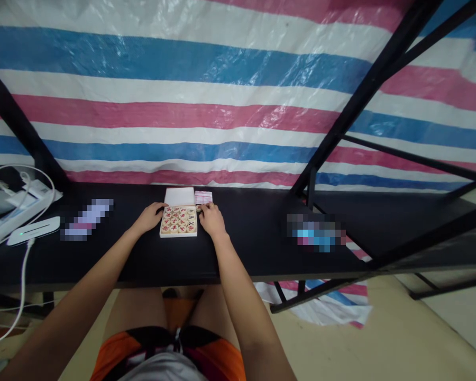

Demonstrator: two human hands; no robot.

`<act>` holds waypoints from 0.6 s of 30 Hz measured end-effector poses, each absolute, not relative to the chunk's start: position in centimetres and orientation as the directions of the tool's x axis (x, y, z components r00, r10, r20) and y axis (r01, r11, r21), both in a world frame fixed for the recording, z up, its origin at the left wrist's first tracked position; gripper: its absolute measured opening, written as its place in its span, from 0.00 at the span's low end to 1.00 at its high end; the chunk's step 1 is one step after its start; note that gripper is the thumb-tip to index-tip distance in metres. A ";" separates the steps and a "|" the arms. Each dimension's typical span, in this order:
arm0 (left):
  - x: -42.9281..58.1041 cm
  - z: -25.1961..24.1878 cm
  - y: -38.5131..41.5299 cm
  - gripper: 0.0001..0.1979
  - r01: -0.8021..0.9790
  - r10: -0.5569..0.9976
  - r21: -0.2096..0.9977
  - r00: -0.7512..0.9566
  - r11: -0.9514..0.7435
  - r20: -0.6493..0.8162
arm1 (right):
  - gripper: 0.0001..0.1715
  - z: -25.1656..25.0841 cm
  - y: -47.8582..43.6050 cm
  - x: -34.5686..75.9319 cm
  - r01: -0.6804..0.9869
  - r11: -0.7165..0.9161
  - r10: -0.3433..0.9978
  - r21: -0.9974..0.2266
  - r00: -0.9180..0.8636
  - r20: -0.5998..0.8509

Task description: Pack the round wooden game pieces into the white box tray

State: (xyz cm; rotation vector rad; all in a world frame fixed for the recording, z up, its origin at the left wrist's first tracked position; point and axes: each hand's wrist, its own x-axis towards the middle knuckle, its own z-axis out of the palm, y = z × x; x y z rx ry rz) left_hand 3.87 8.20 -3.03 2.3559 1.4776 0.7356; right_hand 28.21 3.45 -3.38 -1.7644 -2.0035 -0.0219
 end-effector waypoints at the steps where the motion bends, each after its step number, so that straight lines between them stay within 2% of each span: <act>1: 3.9 -3.0 8.2 0.19 0.761 0.894 0.472 0.351 -0.445 0.278 | 0.20 -3.3 3.5 28.3 0.934 0.193 0.925 -0.302 -0.071 0.373; 6: 3.9 -2.9 8.1 0.19 0.770 0.895 0.459 0.350 -0.443 0.276 | 0.20 -3.3 3.7 29.4 0.899 0.160 0.841 -0.408 0.093 0.533; 8: 3.9 -2.8 8.1 0.19 0.771 0.894 0.456 0.352 -0.445 0.277 | 0.18 -3.6 3.9 30.0 0.886 0.135 0.844 -0.443 0.132 0.520; 13: 3.9 -2.8 8.0 0.19 0.769 0.898 0.467 0.346 -0.437 0.271 | 0.18 -4.7 4.4 30.9 0.874 0.149 0.908 -0.462 0.064 0.413; 18: 3.9 -2.8 7.9 0.19 0.764 0.897 0.471 0.351 -0.441 0.270 | 0.20 -4.9 4.8 31.3 0.863 0.172 0.913 -0.475 0.042 0.406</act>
